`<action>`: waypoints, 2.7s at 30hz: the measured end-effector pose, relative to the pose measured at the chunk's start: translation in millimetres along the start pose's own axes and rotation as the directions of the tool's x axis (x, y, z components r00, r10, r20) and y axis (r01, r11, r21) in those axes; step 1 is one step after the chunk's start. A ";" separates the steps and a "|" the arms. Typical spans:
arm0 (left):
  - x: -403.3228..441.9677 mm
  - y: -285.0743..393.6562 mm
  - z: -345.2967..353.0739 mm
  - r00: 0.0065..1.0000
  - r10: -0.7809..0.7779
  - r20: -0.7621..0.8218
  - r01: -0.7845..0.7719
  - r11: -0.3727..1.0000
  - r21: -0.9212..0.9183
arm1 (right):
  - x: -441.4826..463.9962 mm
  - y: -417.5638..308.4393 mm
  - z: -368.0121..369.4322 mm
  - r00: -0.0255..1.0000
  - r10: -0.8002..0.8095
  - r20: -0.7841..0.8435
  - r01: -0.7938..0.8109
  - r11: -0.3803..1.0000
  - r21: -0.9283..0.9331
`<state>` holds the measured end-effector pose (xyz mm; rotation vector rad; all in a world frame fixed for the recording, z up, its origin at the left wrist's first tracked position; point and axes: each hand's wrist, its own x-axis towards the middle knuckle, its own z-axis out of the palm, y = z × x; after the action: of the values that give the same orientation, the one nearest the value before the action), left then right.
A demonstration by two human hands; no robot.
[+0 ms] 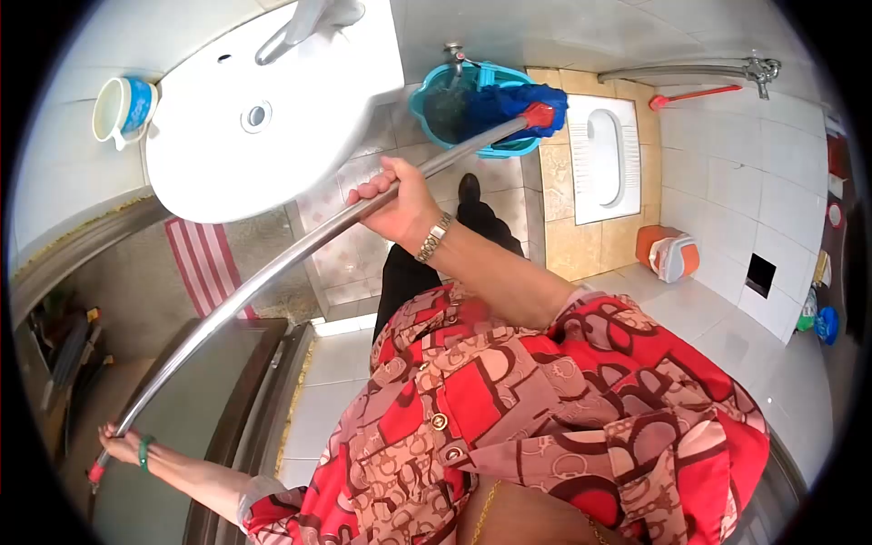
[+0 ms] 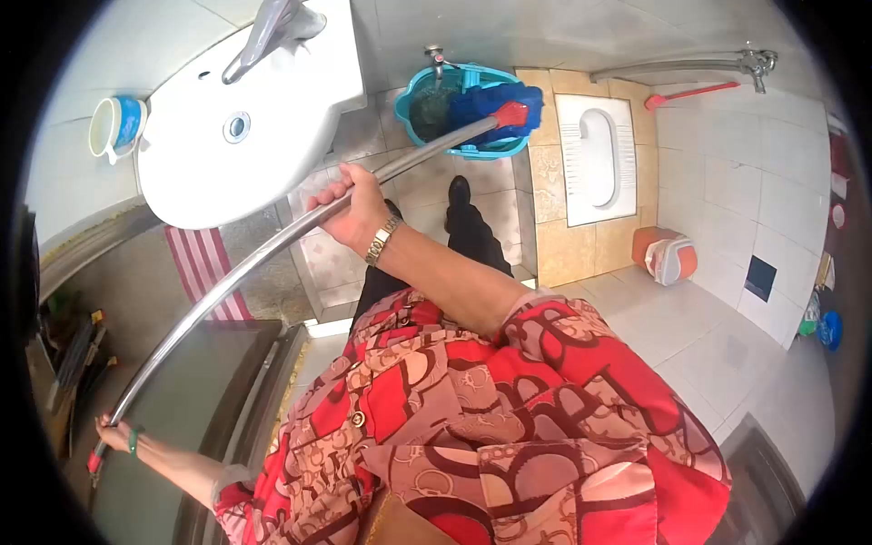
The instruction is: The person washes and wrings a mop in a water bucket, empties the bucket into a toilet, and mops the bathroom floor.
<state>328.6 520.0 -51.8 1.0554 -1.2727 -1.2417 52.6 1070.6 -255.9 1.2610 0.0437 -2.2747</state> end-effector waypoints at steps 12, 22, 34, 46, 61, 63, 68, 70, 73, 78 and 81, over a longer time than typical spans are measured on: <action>-16.8 -150.7 -50.7 0.961 -0.242 -0.135 0.245 0.970 0.006 | -12.1 -9.5 -13.2 0.990 -0.135 -0.048 0.128 0.984 -0.125; -49.6 -196.3 -78.7 0.904 -0.397 -0.159 0.387 0.918 -0.089 | -16.1 -17.8 -22.5 0.977 -0.190 -0.097 0.169 0.966 -0.196; -99.4 -97.2 -55.6 0.964 -0.113 -0.240 0.149 0.979 0.137 | 32.2 -44.8 -36.2 0.982 -0.083 -0.170 0.070 0.994 -0.081; -170.6 88.7 94.2 0.794 0.036 0.607 0.409 0.708 -0.576 | 43.2 -78.6 -18.9 0.953 0.063 0.296 -0.120 0.977 0.176; -382.5 64.2 252.6 0.172 0.422 0.890 0.353 0.817 -0.456 | 34.2 -128.4 3.9 0.919 -0.108 0.380 -0.084 0.887 0.455; -383.8 68.2 261.8 0.146 0.443 0.885 0.405 0.789 -0.461 | 13.7 -137.2 19.3 0.993 -0.106 0.060 0.073 0.909 0.409; -377.9 117.5 295.5 0.030 0.602 0.798 0.688 0.567 -0.453 | 21.8 -137.9 13.8 0.963 -0.250 0.097 0.193 0.898 0.396; -405.7 114.5 325.5 0.060 0.759 0.649 0.986 0.055 -0.156 | 32.2 -127.2 3.5 0.953 -0.238 0.186 0.136 0.889 0.438; -435.4 62.0 351.2 -0.218 0.630 0.746 0.976 0.160 0.150 | 20.4 -121.5 -16.0 0.950 -0.158 0.270 0.069 0.947 0.313; -466.9 -86.1 369.8 -0.201 -0.337 0.920 -0.105 0.941 0.321 | 27.3 -156.0 -8.4 0.935 -0.150 0.321 0.017 0.925 0.380; -501.9 -153.5 396.3 -0.070 -0.641 0.764 0.164 0.748 0.643 | 20.0 -160.4 13.1 0.933 -0.123 0.338 -0.031 0.909 0.416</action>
<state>-28.9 1043.6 -226.7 0.7512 -2.4377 -2.6110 -40.6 1195.8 -300.1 1.0170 -0.5795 -2.6103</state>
